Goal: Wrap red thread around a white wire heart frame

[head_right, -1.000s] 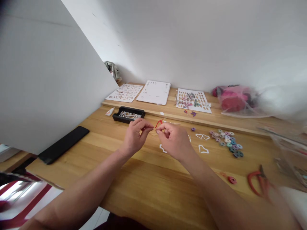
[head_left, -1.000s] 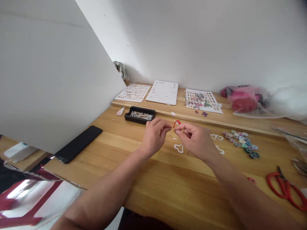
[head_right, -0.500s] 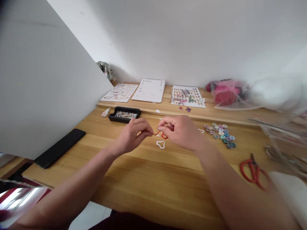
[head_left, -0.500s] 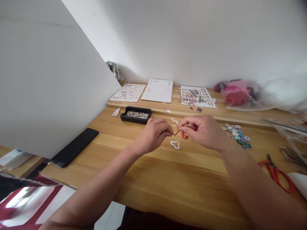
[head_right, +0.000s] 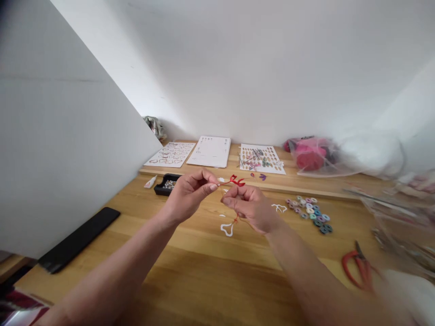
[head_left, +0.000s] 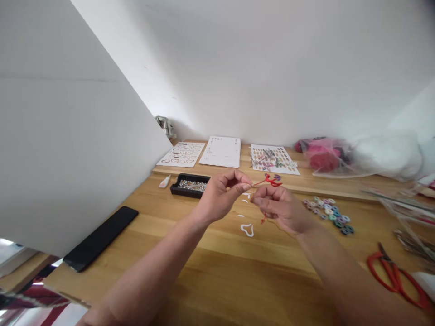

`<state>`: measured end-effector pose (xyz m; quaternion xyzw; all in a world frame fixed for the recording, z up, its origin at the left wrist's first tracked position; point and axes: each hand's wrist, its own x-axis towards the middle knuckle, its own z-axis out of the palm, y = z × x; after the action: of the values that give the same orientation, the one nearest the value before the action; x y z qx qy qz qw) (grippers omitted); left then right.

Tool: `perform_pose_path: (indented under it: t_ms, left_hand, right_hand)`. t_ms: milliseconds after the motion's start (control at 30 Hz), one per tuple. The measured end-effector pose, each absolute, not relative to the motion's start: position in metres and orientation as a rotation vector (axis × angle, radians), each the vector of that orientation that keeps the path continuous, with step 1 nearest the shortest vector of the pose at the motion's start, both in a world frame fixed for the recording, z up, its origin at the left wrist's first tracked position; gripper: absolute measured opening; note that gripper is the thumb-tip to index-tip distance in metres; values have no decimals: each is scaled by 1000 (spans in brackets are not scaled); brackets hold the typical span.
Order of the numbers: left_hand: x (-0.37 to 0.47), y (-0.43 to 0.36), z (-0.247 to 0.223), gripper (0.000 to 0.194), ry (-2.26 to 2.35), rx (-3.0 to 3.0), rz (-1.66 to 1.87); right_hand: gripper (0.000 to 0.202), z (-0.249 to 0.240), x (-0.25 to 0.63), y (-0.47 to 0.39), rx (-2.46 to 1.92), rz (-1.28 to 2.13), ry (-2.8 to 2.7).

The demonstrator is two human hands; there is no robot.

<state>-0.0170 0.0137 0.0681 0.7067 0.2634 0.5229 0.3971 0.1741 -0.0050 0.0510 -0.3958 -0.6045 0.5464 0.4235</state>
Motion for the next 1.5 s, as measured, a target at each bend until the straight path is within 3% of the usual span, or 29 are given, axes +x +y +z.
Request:
perform_pose_path:
  t_ms: [167, 400, 600, 833, 967, 1100, 1267, 1500]
  left_hand:
    - [-20, 27, 74, 12, 907, 2378, 1535]
    - [-26, 21, 76, 17, 697, 2569, 1130]
    - [-23, 12, 75, 11, 490, 2217, 919]
    - [-14, 16, 66, 17, 502, 1755, 1149]
    - [-13, 24, 61, 9, 753, 1772, 1391]
    - [-19, 28, 60, 9, 933, 2157, 1564]
    - [-27, 22, 72, 14, 786, 2495, 1216]
    - [-28, 13, 77, 9, 507, 2029, 870]
  right_hand:
    - [25, 71, 171, -23, -1141, 961, -1735]
    - [16, 88, 187, -31, -1190, 640, -1772]
    - [18, 85, 201, -13, -1144, 813, -1714]
    - [31, 58, 183, 0, -1009, 1176, -1565]
    - [30, 52, 169, -8, -1060, 1114, -1634]
    - [25, 63, 165, -21, -1141, 894, -1720]
    - [18, 80, 178, -30, -1162, 681, -1765]
    - [22, 81, 201, -13, -1122, 841, -1710]
